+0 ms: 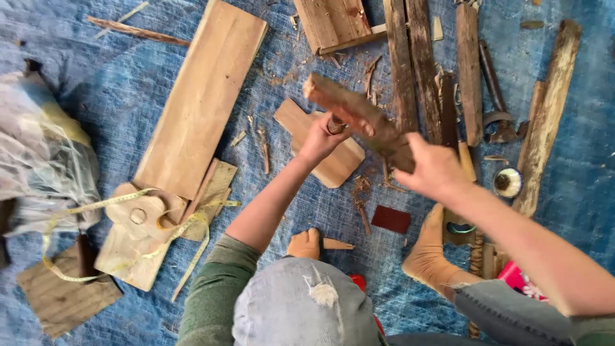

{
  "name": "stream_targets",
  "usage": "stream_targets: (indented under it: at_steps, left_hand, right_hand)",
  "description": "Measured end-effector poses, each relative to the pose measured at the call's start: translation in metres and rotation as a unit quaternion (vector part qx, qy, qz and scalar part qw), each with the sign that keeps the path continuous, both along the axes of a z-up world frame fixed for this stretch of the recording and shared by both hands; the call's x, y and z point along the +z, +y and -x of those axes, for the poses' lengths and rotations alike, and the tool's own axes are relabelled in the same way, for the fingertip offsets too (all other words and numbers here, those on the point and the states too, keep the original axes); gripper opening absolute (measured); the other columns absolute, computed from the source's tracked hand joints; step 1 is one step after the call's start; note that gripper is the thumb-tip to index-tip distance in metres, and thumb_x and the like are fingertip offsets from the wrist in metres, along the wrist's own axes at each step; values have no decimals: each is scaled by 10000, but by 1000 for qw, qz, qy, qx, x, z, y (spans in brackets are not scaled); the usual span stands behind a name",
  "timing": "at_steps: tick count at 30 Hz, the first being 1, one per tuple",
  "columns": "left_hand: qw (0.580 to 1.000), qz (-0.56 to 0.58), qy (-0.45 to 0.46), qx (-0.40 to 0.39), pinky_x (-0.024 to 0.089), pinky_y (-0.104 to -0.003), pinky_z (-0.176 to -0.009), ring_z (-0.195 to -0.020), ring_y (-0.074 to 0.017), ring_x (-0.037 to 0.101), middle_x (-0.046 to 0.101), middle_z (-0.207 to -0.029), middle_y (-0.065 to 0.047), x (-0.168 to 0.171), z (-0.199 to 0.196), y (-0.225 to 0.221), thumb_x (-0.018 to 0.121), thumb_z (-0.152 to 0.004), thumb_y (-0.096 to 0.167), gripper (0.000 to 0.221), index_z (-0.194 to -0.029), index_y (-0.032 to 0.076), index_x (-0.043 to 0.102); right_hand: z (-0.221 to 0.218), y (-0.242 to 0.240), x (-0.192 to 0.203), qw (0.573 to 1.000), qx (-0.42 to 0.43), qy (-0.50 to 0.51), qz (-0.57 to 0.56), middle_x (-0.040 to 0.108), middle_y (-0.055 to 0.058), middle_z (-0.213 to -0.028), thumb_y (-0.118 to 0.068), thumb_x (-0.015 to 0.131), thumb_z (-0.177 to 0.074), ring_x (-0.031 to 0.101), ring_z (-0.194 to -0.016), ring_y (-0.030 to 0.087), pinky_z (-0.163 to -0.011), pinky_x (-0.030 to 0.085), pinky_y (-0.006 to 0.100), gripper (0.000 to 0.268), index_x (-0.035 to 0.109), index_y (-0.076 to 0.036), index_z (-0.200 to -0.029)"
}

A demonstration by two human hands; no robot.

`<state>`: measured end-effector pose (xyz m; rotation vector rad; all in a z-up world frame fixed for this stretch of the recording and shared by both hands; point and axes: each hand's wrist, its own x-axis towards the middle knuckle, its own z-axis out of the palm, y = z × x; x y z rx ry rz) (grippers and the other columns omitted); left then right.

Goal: Using a manual hand drill and a wooden log as a mallet to drill holes into a wooden board while sitting on the floor.

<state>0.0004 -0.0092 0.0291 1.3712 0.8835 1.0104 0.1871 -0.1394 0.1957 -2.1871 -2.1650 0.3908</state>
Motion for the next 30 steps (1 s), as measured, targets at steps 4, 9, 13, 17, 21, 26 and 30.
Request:
stream_targets:
  at_steps: [4, 9, 13, 17, 21, 26, 30]
  left_hand:
    - [1000, -2, -16, -1, 536, -411, -876, -851, -173, 667, 703, -833, -95, -8, 3, 5, 921, -779, 227, 341, -972, 121, 661]
    - [999, -20, -27, 0, 536, -424, -851, -822, -198, 679, 704, -797, -112, -35, 0, 12, 924, -785, 171, 307, -915, 90, 658]
    - [999, -16, -33, 15, 534, -394, -848, -841, -160, 667, 690, -800, -79, -40, -3, 9, 937, -779, 213, 329, -916, 103, 660]
    - [1000, -5, -29, 5, 542, -435, -850, -830, -232, 690, 699, -819, -109, -47, -4, 12, 914, -815, 219, 315, -965, 87, 671]
    - [1000, 8, -23, 3, 537, -439, -853, -880, -205, 682, 696, -833, -115, -40, 1, 12, 916, -809, 215, 330, -963, 77, 659]
    - [999, 4, -31, -6, 537, -433, -882, -906, -198, 689, 718, -871, -105, -45, -2, 11, 916, -811, 209, 320, -987, 88, 678]
    - [999, -38, -24, -5, 546, -457, -903, -965, -314, 711, 720, -935, -163, -10, 0, 8, 892, -790, 146, 327, -1042, 86, 693]
  right_hand:
    - [9, 1, 32, 998, -22, 35, -46, 743, 190, -803, -407, 812, -732, 741, -841, 401, -694, 558, 447, 624, 608, -147, -1262]
    - [19, -5, 43, 958, -195, 211, 9, 652, 339, -1169, -386, 869, -721, 614, -1130, 545, -888, 498, 612, 858, 541, -73, -1449]
    - [11, -13, 31, 944, -212, 250, 32, 718, 242, -1055, -314, 870, -745, 678, -1038, 453, -847, 536, 543, 706, 603, -123, -1370]
    - [14, -7, 59, 972, -140, 187, -36, 730, 254, -940, -226, 878, -704, 706, -929, 453, -736, 550, 520, 647, 664, -78, -1296]
    - [-12, 1, 96, 935, 24, 213, -281, 680, 323, -1007, -93, 935, -801, 698, -910, 470, -728, 538, 480, 589, 638, 132, -1256]
    - [8, 17, 32, 981, 39, 67, -178, 718, 234, -904, -299, 825, -820, 726, -799, 427, -694, 557, 462, 487, 691, 22, -1162]
    - [10, 27, 34, 999, -4, 3, 37, 744, 275, -886, -354, 771, -759, 722, -857, 490, -756, 549, 566, 667, 561, -26, -1300]
